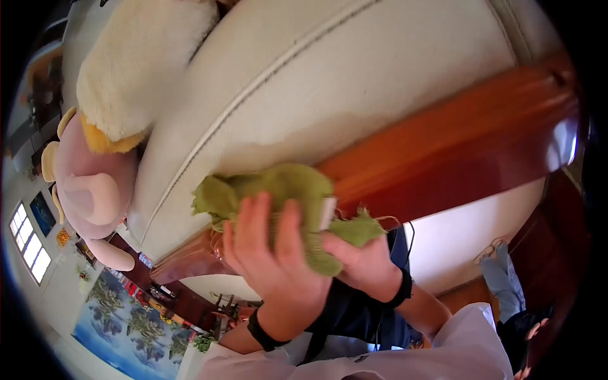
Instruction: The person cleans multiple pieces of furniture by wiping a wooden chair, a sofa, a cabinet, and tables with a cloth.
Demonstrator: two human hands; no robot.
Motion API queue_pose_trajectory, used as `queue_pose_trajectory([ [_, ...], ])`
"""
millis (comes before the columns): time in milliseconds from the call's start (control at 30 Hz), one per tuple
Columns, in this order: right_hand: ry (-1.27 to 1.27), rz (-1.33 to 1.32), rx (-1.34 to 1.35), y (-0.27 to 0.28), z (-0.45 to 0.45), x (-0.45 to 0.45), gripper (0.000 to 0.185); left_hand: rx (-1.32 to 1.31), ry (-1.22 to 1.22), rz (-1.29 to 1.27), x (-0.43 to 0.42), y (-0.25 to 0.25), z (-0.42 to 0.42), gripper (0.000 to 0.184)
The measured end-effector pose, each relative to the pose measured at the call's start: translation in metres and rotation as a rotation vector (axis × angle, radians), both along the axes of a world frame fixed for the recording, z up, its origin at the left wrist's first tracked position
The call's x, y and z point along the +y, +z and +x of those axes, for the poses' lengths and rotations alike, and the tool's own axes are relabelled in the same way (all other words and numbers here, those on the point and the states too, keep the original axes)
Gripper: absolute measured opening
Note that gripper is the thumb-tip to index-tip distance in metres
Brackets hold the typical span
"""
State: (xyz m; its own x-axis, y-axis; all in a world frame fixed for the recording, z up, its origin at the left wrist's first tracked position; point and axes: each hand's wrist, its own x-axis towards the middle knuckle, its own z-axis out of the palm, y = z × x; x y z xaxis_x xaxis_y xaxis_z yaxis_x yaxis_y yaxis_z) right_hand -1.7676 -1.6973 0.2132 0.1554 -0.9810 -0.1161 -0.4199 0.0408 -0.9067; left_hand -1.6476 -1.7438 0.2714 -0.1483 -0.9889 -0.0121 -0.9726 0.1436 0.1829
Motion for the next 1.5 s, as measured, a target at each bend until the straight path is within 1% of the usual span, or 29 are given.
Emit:
queue_pose_trajectory([
  [67,-0.01,0.003,0.079,0.002,-0.02,-0.002,0.047,-0.151,-0.144,0.029,-0.006,-0.001,-0.024,0.045],
  [100,-0.018,-0.009,0.097,0.005,-0.026,-0.008,0.047,-0.11,-0.087,0.063,-0.01,0.001,-0.034,0.045],
  [133,-0.115,0.048,0.027,0.008,-0.038,-0.02,0.042,-0.1,-0.091,0.057,-0.017,-0.001,-0.043,0.045],
  [200,-0.208,0.119,-0.048,0.016,-0.05,-0.028,0.038,0.044,-0.039,0.15,-0.021,0.0,-0.055,0.053],
  [233,-0.315,0.317,-0.268,0.019,-0.057,-0.031,0.037,0.079,-0.023,0.17,-0.023,0.002,-0.063,0.061],
  [300,-0.398,0.508,-0.481,0.019,-0.073,-0.032,0.035,0.105,0.027,0.144,-0.023,-0.002,-0.075,0.063],
  [333,-0.162,0.261,-0.168,0.016,-0.087,-0.026,0.041,0.128,0.068,0.129,-0.019,-0.002,-0.085,0.064],
  [400,0.074,0.001,0.146,0.018,-0.111,-0.029,0.048,0.133,0.09,0.127,-0.021,-0.002,-0.104,0.066],
  [467,0.039,-0.055,0.178,0.028,-0.131,-0.043,0.059,0.126,0.08,0.121,-0.022,-0.002,-0.119,0.066],
  [500,0.092,-0.084,0.312,0.029,-0.141,-0.044,0.066,0.153,0.101,0.104,-0.025,-0.004,-0.131,0.068],
  [533,0.073,-0.101,0.274,0.026,-0.153,-0.044,0.064,0.153,0.09,0.076,-0.029,-0.007,-0.144,0.068],
  [600,-0.007,-0.156,0.225,0.037,-0.177,-0.061,0.06,0.249,0.063,-0.038,-0.039,-0.009,-0.17,0.07],
  [633,-0.099,-0.186,0.252,0.042,-0.188,-0.066,0.069,0.259,-0.01,-0.045,-0.044,-0.003,-0.182,0.068],
  [700,-0.147,-0.175,0.31,0.062,-0.22,-0.068,0.077,0.417,-0.119,-0.058,-0.058,0.003,-0.212,0.067],
  [767,-0.191,-0.221,0.472,0.088,-0.251,-0.081,0.08,0.481,-0.189,-0.078,-0.076,0.016,-0.251,0.07],
  [800,-0.175,-0.216,0.563,0.097,-0.268,-0.085,0.08,0.45,-0.174,-0.046,-0.083,0.026,-0.267,0.066],
  [867,-0.198,-0.184,0.592,0.09,-0.295,-0.088,0.079,0.311,-0.176,-0.227,-0.095,0.016,-0.298,0.076],
  [900,-0.271,-0.231,0.51,0.087,-0.304,-0.093,0.079,0.318,-0.189,-0.237,-0.105,0.019,-0.318,0.076],
  [933,-0.344,-0.273,0.425,0.083,-0.311,-0.096,0.079,0.255,-0.194,-0.299,-0.112,0.021,-0.334,0.071],
  [1000,-0.408,-0.242,0.38,0.078,-0.331,-0.105,0.077,0.15,-0.202,-0.378,-0.126,0.025,-0.367,0.059],
  [1033,-0.462,-0.248,0.333,0.076,-0.342,-0.113,0.075,0.108,-0.211,-0.379,-0.13,0.025,-0.381,0.059],
  [1100,-0.504,-0.297,0.354,0.068,-0.367,-0.134,0.074,0.082,-0.239,-0.423,-0.152,0.026,-0.41,0.06],
  [1167,-0.534,-0.316,0.366,0.062,-0.387,-0.148,0.073,0.054,-0.245,-0.299,-0.165,0.029,-0.431,0.062],
  [1200,-0.511,-0.298,0.342,0.059,-0.399,-0.156,0.074,0.058,-0.27,-0.307,-0.17,0.026,-0.442,0.062],
  [1267,-0.52,-0.316,0.331,0.063,-0.423,-0.17,0.074,0.016,-0.225,-0.248,-0.186,0.025,-0.467,0.049],
  [1300,-0.513,-0.267,0.315,0.065,-0.429,-0.177,0.075,0.024,-0.242,-0.273,-0.195,0.026,-0.476,0.049],
  [1333,-0.498,-0.205,0.297,0.067,-0.435,-0.18,0.077,-0.002,-0.227,-0.234,-0.2,0.029,-0.483,0.053],
  [1467,-0.486,-0.275,0.32,0.067,-0.458,-0.196,0.074,-0.038,-0.257,-0.094,-0.213,0.039,-0.5,0.067],
  [1500,-0.492,-0.231,0.355,0.069,-0.461,-0.2,0.073,0.035,-0.273,-0.041,-0.22,0.041,-0.503,0.058],
])
